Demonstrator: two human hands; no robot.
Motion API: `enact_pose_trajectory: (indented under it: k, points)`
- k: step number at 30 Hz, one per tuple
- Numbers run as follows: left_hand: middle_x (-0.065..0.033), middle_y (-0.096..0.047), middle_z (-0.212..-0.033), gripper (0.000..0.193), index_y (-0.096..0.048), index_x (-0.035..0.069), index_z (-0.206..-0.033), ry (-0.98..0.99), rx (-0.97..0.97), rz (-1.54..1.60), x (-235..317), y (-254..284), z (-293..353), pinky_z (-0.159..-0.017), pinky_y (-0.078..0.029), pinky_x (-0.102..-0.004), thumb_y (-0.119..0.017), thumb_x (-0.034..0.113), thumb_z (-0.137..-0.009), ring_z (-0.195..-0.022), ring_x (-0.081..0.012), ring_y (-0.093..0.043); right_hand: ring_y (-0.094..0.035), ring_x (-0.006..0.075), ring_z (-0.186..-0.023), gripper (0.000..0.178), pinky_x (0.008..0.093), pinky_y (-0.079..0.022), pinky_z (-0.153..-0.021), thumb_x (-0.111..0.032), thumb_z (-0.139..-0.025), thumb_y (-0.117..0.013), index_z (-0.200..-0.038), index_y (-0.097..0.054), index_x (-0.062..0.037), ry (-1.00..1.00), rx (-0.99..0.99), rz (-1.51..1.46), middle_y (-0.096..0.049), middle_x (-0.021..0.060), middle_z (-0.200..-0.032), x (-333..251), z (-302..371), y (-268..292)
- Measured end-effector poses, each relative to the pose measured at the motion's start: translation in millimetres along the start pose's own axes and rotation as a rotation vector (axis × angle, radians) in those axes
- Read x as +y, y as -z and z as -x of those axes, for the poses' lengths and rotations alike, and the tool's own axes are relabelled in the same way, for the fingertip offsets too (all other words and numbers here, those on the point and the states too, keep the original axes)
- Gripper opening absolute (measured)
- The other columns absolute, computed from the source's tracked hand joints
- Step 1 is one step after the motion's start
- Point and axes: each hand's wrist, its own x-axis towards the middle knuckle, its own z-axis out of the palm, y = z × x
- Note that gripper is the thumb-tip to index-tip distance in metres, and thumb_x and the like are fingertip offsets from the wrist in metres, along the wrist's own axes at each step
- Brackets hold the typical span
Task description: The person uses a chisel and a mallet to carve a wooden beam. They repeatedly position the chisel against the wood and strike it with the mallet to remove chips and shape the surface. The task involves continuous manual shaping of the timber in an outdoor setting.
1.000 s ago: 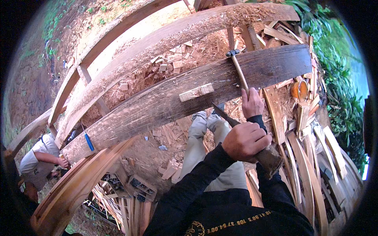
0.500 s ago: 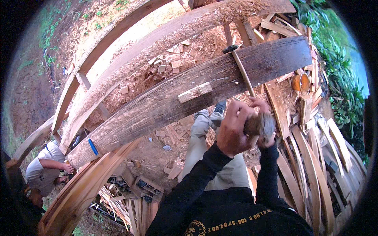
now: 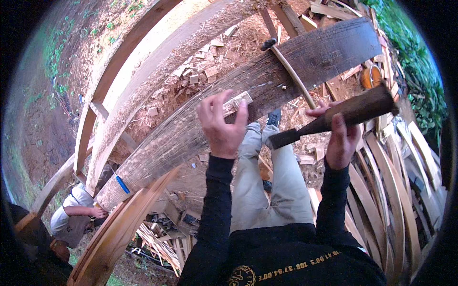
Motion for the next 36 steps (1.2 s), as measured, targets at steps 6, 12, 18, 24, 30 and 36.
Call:
enact_pose_trajectory:
  k: [6, 12, 18, 24, 30, 36]
  points:
    - [-0.004, -0.059, -0.091, 0.033, -0.07, 0.011, -0.102, -0.186, -0.117, -0.102, -51, -16, 18, -0.08, -0.044, -0.0369, -0.079, 0.027, -0.074, -0.087, -0.0235, -0.054, -0.068, 0.0333, -0.084, 0.038, 0.0415, -0.054, -0.084, -0.029, -0.095, -0.057, -0.107, -0.049, 0.0058, 0.066, 0.417, 0.057, -0.066, 0.0261, -0.092, 14, -18, 15]
    - [-0.0039, -0.061, -0.088, 0.028, -0.07, 0.011, -0.097, -0.208, 0.024, -0.021, -67, -33, 30, -0.078, -0.045, -0.0372, -0.08, 0.024, -0.074, -0.084, -0.0231, -0.056, -0.068, 0.0356, -0.09, 0.046, 0.0418, -0.055, -0.089, -0.035, -0.094, -0.058, -0.109, -0.046, 0.0071, 0.058, 0.589, -0.05, -0.065, 0.0277, -0.096, 16, -29, 25]
    - [-0.0053, -0.061, -0.089, 0.024, -0.069, 0.011, -0.093, -0.23, 0.052, 0.013, -72, -39, 36, -0.08, -0.045, -0.0379, -0.08, 0.022, -0.075, -0.087, -0.0243, -0.056, -0.067, 0.0375, -0.094, 0.047, 0.0423, -0.055, -0.09, -0.036, -0.095, -0.057, -0.111, -0.044, 0.0067, 0.025, 0.562, -0.105, -0.064, 0.0301, -0.101, 19, -29, 21]
    - [-0.0055, -0.061, -0.092, 0.019, -0.063, 0.011, -0.085, -0.28, 0.015, 0.06, -79, -39, 34, -0.083, -0.042, -0.038, -0.078, 0.018, -0.077, -0.089, -0.0246, -0.055, -0.068, 0.0377, -0.085, 0.042, 0.0426, -0.058, -0.081, -0.028, -0.092, -0.063, -0.113, -0.043, 0.0029, 0.01, 0.568, -0.179, -0.065, 0.0278, -0.096, 25, -24, 5]
    - [-0.0096, -0.06, -0.097, 0.024, -0.06, 0.009, -0.093, -0.149, 0.037, 0.249, -80, -36, 30, -0.086, -0.043, -0.0381, -0.075, 0.022, -0.08, -0.094, -0.0267, -0.056, -0.068, 0.0374, -0.085, 0.04, 0.0419, -0.058, -0.081, -0.029, -0.092, -0.064, -0.108, -0.046, 0.0035, -0.005, 0.526, -0.159, -0.065, 0.0271, -0.095, 28, -22, -6]
    - [-0.0058, -0.06, -0.1, 0.036, -0.063, 0.009, -0.107, -0.254, -0.067, -0.018, -61, -24, 17, -0.085, -0.043, -0.0386, -0.074, 0.032, -0.08, -0.097, -0.025, -0.055, -0.066, 0.0395, -0.096, 0.05, 0.0415, -0.055, -0.089, -0.036, -0.094, -0.058, -0.116, -0.039, 0.0049, -0.048, 0.462, -0.056, -0.064, 0.0308, -0.102, 33, -21, -6]
